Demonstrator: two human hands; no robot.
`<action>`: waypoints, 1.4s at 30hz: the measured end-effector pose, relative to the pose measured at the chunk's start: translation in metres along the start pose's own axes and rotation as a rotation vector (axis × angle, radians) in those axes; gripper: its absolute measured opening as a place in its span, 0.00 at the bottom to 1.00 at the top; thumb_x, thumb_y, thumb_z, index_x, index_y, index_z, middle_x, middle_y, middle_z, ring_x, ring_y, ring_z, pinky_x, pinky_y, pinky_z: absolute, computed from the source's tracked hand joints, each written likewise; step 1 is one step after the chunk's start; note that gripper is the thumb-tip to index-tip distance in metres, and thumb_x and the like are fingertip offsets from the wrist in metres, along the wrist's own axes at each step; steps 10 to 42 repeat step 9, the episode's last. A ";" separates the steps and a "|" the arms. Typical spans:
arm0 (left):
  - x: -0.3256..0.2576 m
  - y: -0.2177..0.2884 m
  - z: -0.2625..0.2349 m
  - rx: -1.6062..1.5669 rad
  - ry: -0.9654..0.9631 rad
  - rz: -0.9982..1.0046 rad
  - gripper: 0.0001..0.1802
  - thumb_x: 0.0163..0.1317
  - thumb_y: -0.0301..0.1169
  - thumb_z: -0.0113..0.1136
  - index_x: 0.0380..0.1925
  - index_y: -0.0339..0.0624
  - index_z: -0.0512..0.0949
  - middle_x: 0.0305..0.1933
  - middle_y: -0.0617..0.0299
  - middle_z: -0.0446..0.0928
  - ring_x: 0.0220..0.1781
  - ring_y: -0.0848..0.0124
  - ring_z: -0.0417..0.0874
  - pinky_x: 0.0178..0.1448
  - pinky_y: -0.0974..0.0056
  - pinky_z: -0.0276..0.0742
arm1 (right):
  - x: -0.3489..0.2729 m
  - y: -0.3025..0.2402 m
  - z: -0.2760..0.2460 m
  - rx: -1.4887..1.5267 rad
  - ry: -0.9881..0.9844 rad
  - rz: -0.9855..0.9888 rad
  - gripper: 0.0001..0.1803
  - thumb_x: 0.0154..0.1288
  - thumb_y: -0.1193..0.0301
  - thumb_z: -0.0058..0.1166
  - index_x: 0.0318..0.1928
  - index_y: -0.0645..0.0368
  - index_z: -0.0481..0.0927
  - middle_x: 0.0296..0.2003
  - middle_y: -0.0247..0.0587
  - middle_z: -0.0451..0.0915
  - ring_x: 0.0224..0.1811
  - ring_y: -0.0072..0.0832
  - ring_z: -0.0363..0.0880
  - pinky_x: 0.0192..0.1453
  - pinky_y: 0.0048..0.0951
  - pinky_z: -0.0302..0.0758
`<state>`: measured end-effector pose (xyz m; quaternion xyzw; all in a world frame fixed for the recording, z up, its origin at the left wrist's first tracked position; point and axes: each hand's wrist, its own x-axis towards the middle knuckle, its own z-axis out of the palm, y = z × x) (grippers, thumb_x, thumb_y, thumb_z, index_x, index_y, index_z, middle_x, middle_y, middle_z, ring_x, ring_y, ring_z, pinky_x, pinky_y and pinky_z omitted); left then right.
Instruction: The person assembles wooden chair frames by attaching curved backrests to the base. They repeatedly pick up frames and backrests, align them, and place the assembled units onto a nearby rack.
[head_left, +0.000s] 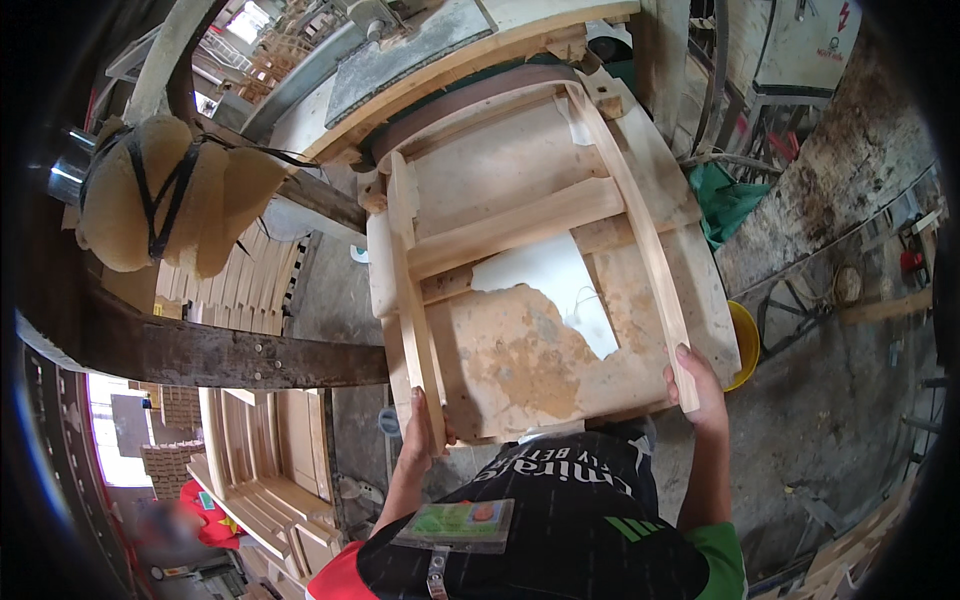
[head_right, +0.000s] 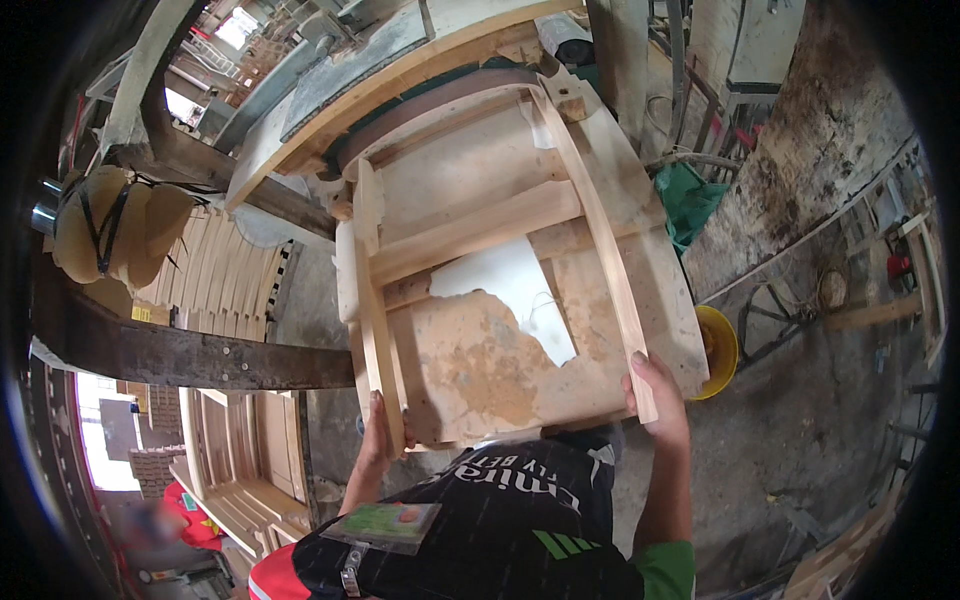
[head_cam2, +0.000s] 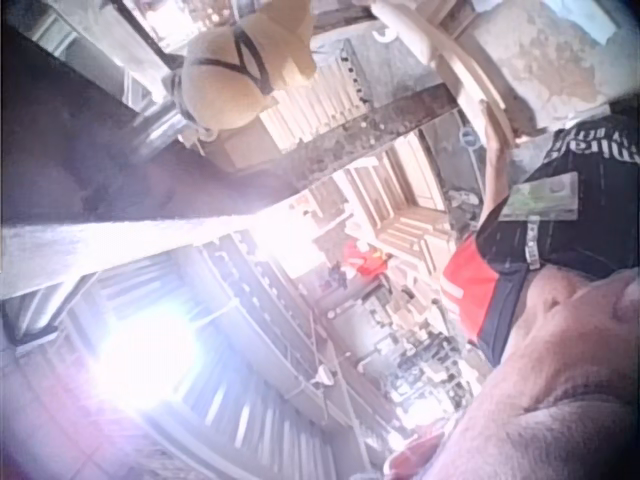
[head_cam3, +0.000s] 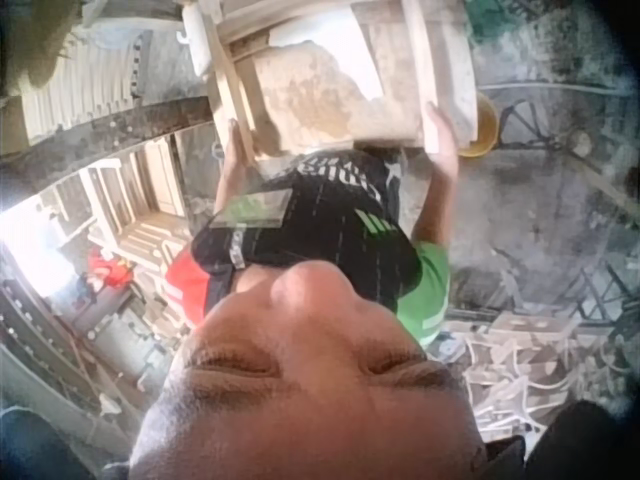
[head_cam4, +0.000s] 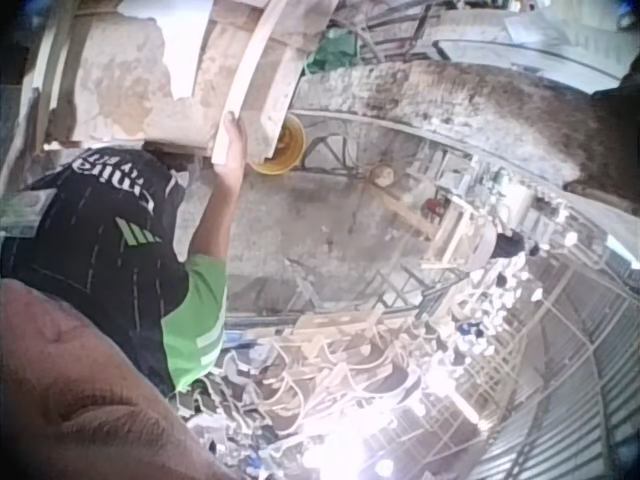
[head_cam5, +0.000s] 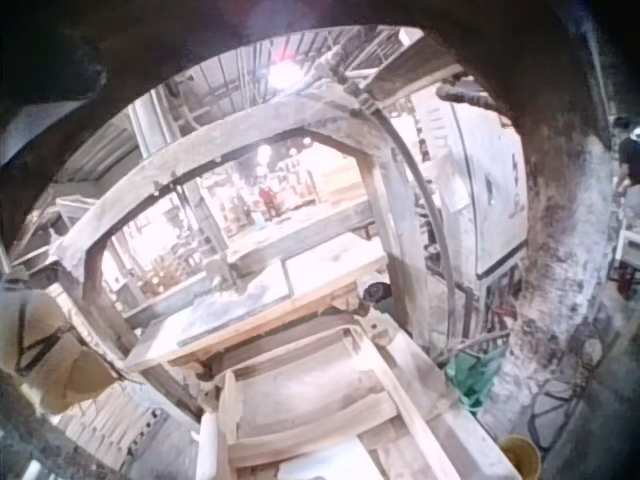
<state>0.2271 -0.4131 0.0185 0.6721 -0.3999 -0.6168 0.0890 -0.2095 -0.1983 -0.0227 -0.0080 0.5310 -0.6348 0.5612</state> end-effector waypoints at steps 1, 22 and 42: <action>0.000 0.000 0.000 -0.005 -0.010 0.017 0.54 0.59 0.86 0.33 0.40 0.39 0.74 0.23 0.58 0.77 0.22 0.66 0.82 0.20 0.64 0.73 | 0.000 0.000 0.000 0.006 -0.002 0.003 0.25 0.73 0.51 0.59 0.55 0.59 0.76 0.25 0.34 0.77 0.17 0.20 0.73 0.18 0.23 0.67; 0.005 0.007 0.000 -0.003 -0.009 0.031 0.54 0.60 0.86 0.31 0.39 0.38 0.73 0.21 0.58 0.75 0.20 0.66 0.80 0.18 0.64 0.71 | 0.001 0.000 -0.003 -0.029 0.043 0.020 0.23 0.72 0.50 0.59 0.53 0.55 0.76 0.25 0.33 0.77 0.16 0.20 0.73 0.16 0.23 0.68; 0.005 0.007 0.000 -0.003 -0.009 0.031 0.54 0.60 0.86 0.31 0.39 0.38 0.73 0.21 0.58 0.75 0.20 0.66 0.80 0.18 0.64 0.71 | 0.001 0.000 -0.003 -0.029 0.043 0.020 0.23 0.72 0.50 0.59 0.53 0.55 0.76 0.25 0.33 0.77 0.16 0.20 0.73 0.16 0.23 0.68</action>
